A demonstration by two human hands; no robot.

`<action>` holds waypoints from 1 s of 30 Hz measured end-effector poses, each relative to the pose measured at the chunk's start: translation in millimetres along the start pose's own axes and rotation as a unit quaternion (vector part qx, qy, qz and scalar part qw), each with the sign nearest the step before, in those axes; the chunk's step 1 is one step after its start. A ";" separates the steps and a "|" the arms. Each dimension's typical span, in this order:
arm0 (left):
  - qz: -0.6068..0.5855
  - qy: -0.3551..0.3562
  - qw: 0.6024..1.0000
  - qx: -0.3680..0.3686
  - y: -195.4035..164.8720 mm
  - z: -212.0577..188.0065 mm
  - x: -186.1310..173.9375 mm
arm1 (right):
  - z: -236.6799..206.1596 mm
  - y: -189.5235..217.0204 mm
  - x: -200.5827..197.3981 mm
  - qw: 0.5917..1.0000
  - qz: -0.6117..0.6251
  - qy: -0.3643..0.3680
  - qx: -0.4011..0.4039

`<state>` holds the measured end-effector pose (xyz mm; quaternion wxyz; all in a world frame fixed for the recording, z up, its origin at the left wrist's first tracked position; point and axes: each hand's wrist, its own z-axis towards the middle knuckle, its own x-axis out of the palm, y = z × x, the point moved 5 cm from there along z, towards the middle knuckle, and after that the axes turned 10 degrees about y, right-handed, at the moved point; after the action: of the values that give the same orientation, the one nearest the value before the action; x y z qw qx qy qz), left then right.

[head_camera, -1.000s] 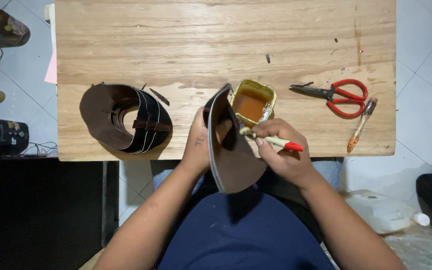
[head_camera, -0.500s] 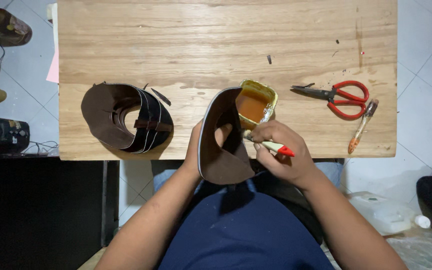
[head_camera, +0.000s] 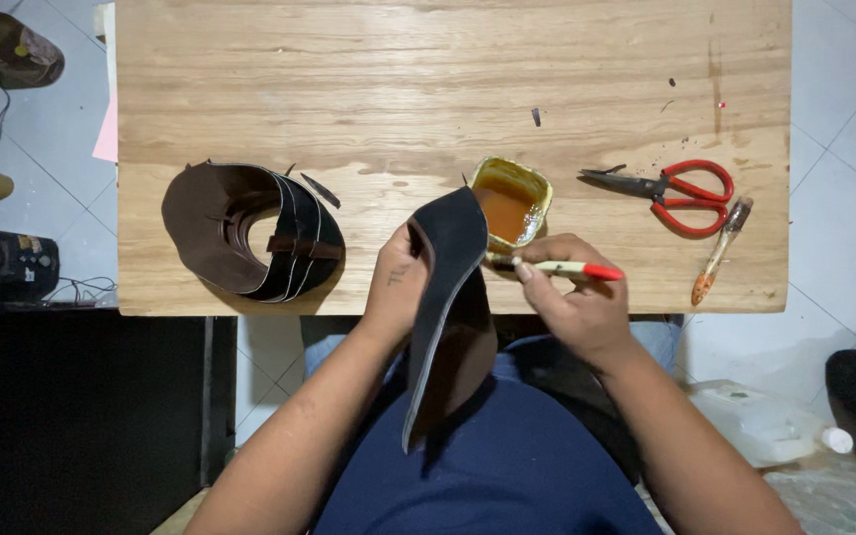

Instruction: The person applies a brown adhesive to the edges of curved shoe parts using a brush. They repeatedly dip the brush into a container of glue and coat the edges of each part before placing it aside. The process is repeated for multiple parts.

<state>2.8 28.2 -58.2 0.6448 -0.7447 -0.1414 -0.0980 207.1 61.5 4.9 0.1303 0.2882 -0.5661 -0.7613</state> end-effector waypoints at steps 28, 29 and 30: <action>-0.167 0.114 0.979 -0.004 11.2 -4.3 8.8 | 14.7 21.2 -1.3 0.994 -0.067 0.066 -0.061; -0.139 0.123 0.983 0.005 10.1 -3.9 9.3 | 15.3 18.1 -1.9 0.995 -0.066 0.062 -0.051; -0.112 0.133 0.985 0.012 8.8 -3.2 10.0 | 13.6 18.1 -3.2 0.995 -0.066 0.043 -0.060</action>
<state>15.3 24.7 -62.6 0.6520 -0.6966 -0.1383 -0.2657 199.4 68.1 25.4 0.1204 0.3492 -0.4932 -0.7876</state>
